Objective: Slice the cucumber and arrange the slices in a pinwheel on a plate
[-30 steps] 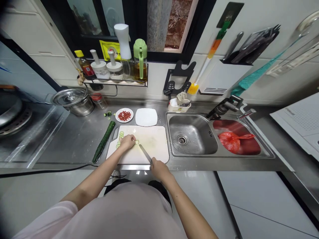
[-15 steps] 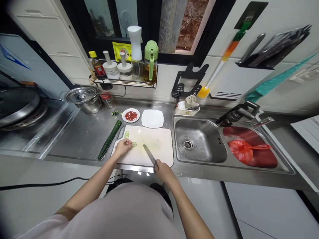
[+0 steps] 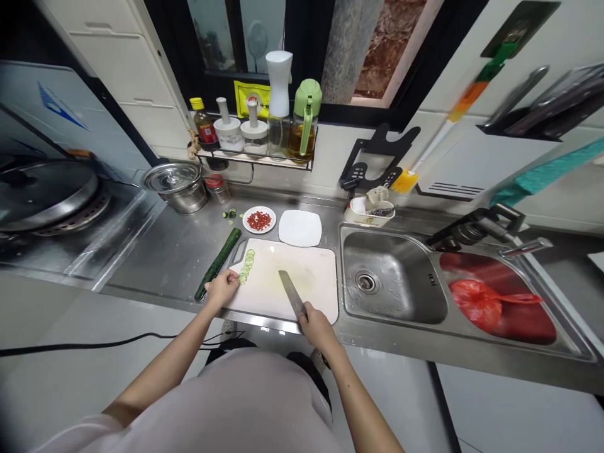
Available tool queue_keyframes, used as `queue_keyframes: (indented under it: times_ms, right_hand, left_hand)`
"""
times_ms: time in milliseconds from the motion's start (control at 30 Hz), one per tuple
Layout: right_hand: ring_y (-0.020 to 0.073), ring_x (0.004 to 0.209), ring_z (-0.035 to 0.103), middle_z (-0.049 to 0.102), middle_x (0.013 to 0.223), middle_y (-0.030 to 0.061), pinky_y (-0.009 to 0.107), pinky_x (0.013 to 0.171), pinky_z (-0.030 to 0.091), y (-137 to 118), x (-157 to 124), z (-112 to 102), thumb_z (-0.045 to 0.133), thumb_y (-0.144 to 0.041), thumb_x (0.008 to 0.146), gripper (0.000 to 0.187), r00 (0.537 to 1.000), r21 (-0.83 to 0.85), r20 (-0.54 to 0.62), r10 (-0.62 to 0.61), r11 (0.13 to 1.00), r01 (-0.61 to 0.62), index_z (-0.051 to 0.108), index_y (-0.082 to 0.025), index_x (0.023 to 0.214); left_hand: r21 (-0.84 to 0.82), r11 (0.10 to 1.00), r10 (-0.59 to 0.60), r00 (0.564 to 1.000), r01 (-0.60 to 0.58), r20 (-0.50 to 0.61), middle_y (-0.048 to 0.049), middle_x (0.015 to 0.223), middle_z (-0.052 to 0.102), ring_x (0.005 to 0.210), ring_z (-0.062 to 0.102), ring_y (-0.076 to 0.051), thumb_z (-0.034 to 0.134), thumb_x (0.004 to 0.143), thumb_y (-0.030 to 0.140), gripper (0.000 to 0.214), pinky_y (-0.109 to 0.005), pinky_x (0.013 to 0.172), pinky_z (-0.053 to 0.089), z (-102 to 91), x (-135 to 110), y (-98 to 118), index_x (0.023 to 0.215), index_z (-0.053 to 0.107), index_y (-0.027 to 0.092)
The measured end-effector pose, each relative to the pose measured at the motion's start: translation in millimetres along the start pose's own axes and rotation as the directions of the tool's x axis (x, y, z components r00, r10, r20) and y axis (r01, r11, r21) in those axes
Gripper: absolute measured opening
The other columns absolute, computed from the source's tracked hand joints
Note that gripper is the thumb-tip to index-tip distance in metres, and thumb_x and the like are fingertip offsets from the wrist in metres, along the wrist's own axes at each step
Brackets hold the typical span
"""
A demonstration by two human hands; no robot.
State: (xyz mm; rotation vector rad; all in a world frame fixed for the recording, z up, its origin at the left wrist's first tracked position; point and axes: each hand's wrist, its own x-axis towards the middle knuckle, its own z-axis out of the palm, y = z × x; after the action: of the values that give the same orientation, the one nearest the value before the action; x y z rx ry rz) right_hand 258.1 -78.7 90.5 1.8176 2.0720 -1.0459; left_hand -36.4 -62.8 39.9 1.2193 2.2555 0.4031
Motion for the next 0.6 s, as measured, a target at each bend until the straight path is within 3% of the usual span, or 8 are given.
queue_keyframes:
  times_ms: [300, 400, 500, 600]
  right_hand:
    - [0.0152, 0.066, 0.057, 0.063, 0.072, 0.001, 0.022, 0.062, 0.033, 22, 15, 9, 0.039, -0.027, 0.091, 0.019, 0.985, 0.115, -0.172, 0.021, 0.993, -0.001, 0.054, -0.019, 0.099]
    - [0.0158, 0.062, 0.057, 0.062, 0.068, 0.0001, 0.022, 0.06, 0.036, 38, 23, 2, 0.037, -0.035, 0.091, 0.026, 0.965, 0.231, -0.238, 0.108, 0.972, -0.052, 0.054, -0.019, 0.102]
    - [0.0172, 0.061, 0.058, 0.059, 0.061, -0.0001, 0.023, 0.06, 0.039, 55, 33, -7, 0.034, -0.04, 0.091, 0.033, 0.911, 0.337, -0.351, 0.219, 0.937, -0.095, 0.055, -0.017, 0.102]
    - [0.0166, 0.057, 0.058, 0.058, 0.059, -0.0003, 0.023, 0.057, 0.041, 65, 41, -12, 0.032, -0.041, 0.092, 0.037, 0.876, 0.443, -0.361, 0.319, 0.886, -0.14, 0.056, -0.016, 0.104]
  left_hand:
    - [0.14, 0.989, 0.048, 0.999, -0.048, 0.003, -0.0027, 0.089, 0.072, 0.1, 0.062, -0.025, 0.053, 0.078, 0.022, 0.02, -0.036, 0.084, 0.029, -4.3, -1, 1, 0.094, 0.065, 0.026]
    - [0.129, 0.99, 0.053, 0.999, -0.053, 0.0, -0.0026, 0.09, 0.072, 0.098, 0.062, -0.026, 0.053, 0.078, 0.023, 0.02, -0.036, 0.085, 0.03, -4.5, -1, 0, 0.094, 0.065, 0.026]
    - [0.104, 0.993, 0.059, 0.998, -0.057, -0.013, -0.0016, 0.089, 0.072, 0.096, 0.063, -0.025, 0.053, 0.079, 0.025, 0.019, -0.037, 0.085, 0.03, -4.2, -3, -1, 0.093, 0.065, 0.027]
    - [0.08, 0.994, 0.076, 0.997, -0.074, -0.024, -0.0015, 0.091, 0.072, 0.096, 0.062, -0.025, 0.053, 0.079, 0.026, 0.018, -0.036, 0.085, 0.031, -3.8, -5, 0, 0.091, 0.065, 0.027]
